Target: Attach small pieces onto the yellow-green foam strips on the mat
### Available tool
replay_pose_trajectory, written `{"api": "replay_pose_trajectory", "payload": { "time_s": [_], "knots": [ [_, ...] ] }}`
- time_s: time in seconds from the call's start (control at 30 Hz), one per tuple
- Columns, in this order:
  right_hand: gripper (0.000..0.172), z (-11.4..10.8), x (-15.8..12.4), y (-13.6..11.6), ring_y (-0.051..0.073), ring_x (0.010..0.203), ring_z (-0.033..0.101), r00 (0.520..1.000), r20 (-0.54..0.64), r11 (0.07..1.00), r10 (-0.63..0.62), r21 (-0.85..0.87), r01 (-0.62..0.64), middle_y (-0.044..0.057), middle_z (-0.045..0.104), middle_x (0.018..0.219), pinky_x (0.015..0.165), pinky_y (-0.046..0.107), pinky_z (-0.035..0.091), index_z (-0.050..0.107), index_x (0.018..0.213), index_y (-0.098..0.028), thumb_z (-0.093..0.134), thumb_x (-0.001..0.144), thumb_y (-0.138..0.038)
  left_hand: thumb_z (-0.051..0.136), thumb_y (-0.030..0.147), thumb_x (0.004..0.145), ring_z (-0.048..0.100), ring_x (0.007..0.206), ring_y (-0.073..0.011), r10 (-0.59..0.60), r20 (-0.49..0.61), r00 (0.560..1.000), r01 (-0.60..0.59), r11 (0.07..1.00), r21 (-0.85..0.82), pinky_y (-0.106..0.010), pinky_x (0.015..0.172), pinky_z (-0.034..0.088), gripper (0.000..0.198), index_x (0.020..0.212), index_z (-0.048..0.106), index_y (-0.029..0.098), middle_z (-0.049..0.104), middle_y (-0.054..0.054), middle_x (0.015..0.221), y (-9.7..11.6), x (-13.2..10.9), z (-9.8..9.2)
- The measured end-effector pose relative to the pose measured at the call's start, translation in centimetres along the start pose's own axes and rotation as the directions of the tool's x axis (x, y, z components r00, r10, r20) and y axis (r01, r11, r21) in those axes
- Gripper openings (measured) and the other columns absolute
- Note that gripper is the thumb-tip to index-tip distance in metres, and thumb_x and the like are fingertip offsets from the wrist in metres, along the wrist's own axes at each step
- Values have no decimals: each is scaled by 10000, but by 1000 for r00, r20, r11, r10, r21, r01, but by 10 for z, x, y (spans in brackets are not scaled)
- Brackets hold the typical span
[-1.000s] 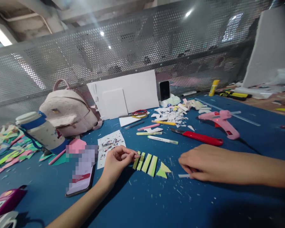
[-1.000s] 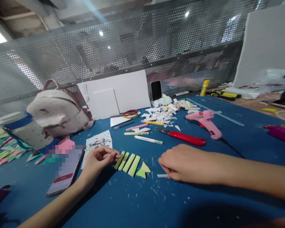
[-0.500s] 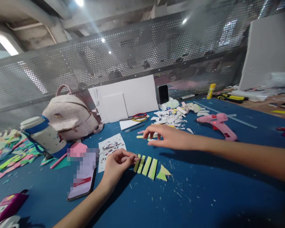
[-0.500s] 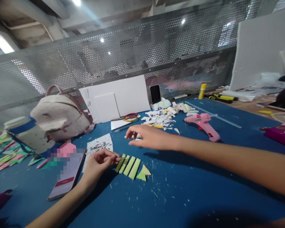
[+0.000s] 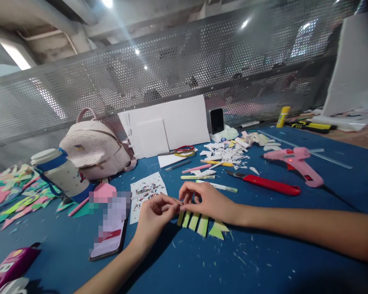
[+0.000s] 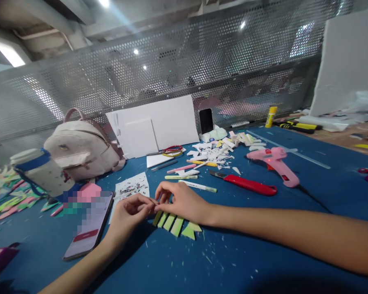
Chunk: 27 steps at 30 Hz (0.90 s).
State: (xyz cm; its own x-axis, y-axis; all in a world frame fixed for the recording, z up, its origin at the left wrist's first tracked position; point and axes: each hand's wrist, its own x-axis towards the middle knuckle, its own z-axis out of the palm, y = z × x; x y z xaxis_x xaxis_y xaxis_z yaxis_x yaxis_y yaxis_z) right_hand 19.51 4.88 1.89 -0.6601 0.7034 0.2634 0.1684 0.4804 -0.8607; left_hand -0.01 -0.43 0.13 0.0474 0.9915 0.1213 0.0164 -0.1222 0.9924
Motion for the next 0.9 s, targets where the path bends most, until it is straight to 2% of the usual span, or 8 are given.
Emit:
{"api": "replay_pose_trajectory", "payload": {
  "time_s": [0.27, 0.57, 0.9],
  "knots": [
    [191, 2, -2, 6, 137, 641, 597, 1000, -17, 999, -2, 46, 3, -13, 669, 701, 569, 259, 391, 660, 887, -195, 761, 817, -341, 806, 307, 756, 744, 725, -177, 36, -24, 999, -34, 998, 53, -240, 706, 595, 174, 737, 733, 150, 782, -78, 815, 2, -3, 2],
    [203, 2, -5, 9, 134, 654, 584, 999, -44, 999, -25, 40, 26, -7, 666, 730, 583, 265, 404, 669, 897, -194, 754, 829, -366, 785, 276, 777, 718, 729, -172, 84, -14, 996, -82, 992, 92, -237, 707, 579, 134, 752, 744, 152, 774, -76, 813, -1, -3, 2],
    [206, 8, -6, 16, 124, 638, 543, 991, -86, 994, -98, 30, 101, -11, 616, 752, 562, 252, 406, 628, 888, -196, 729, 839, -369, 788, 286, 767, 732, 776, -208, 98, -15, 995, -96, 988, 124, -269, 729, 591, 139, 743, 752, 153, 776, -97, 837, 0, -3, 4]
  ]
}}
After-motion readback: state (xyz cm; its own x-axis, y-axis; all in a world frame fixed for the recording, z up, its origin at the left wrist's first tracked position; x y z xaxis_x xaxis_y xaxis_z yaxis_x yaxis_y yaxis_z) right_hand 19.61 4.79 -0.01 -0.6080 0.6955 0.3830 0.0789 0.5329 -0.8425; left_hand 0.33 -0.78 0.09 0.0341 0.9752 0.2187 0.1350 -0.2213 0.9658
